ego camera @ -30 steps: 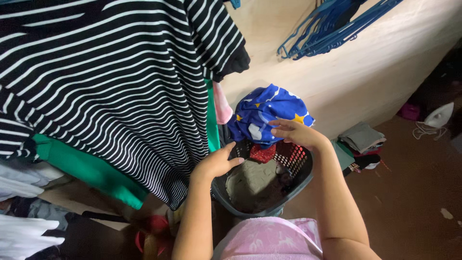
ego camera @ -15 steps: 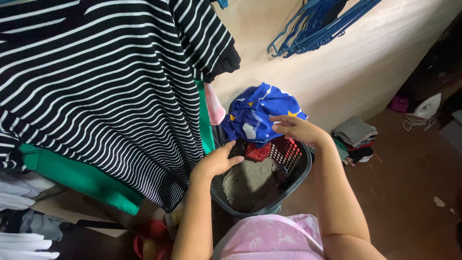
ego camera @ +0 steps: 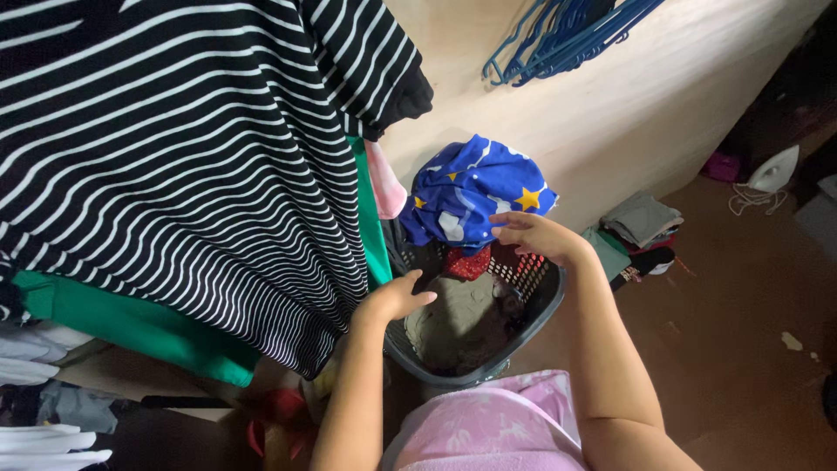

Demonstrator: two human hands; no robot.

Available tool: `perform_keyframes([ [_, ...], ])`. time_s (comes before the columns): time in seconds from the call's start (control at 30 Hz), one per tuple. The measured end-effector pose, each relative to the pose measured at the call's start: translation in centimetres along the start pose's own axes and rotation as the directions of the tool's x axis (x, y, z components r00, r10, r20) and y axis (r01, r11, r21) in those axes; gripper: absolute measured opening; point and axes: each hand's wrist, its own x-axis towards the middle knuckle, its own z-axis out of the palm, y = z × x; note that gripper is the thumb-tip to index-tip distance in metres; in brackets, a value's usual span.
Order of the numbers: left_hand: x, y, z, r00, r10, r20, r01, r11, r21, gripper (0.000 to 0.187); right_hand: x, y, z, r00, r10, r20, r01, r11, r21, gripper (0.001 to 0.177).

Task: The person takes clothes from a laundry basket, places them on hangers, and hangs them on a rack. They handle a pink striped shirt and a black t-shirt, using blue hangers to organize the garments.

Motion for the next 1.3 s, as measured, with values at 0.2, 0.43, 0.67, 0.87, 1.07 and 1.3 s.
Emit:
perform_keyframes([
  [0.2, 3.7, -4.7, 4.9, 0.997, -0.039, 0.07, 0.043, 0.998, -0.048, 0.081, 1.7, 3.1, 1.3, 0.994, 0.109, 0.012, -0.109, 0.991, 0.081, 0.057],
  [0.43, 6.2, -10.0, 11.4, 0.998, 0.044, 0.05, -0.039, 0.994, -0.106, 0.08, 2.2, 6.1, 3.2, 0.978, 0.208, 0.028, -0.209, 0.977, 0.046, 0.055],
  [0.67, 3.8, -10.6, 13.8, 0.977, 0.05, -0.209, -0.017, 0.987, 0.157, 0.054, 4.5, 9.2, 4.7, 0.981, 0.177, 0.077, -0.182, 0.981, 0.062, 0.051],
  [0.87, 3.5, -9.5, 14.6, 0.9, 0.093, -0.425, 0.019, 0.968, 0.252, 0.031, 5.6, 9.8, 6.6, 0.953, 0.299, 0.045, -0.303, 0.94, 0.157, 0.047],
  [1.07, 3.2, -9.7, 14.9, 0.853, 0.143, -0.503, -0.039, 0.976, 0.212, 0.025, 6.2, 8.9, 9.2, 0.968, 0.249, 0.013, -0.249, 0.967, 0.052, 0.038],
  [1.3, 3.5, -10.1, 15.4, 0.87, 0.098, -0.484, 0.008, 0.977, 0.213, 0.022, 7.2, 6.0, 10.5, 0.945, 0.327, 0.024, -0.326, 0.945, -0.025, 0.035],
])
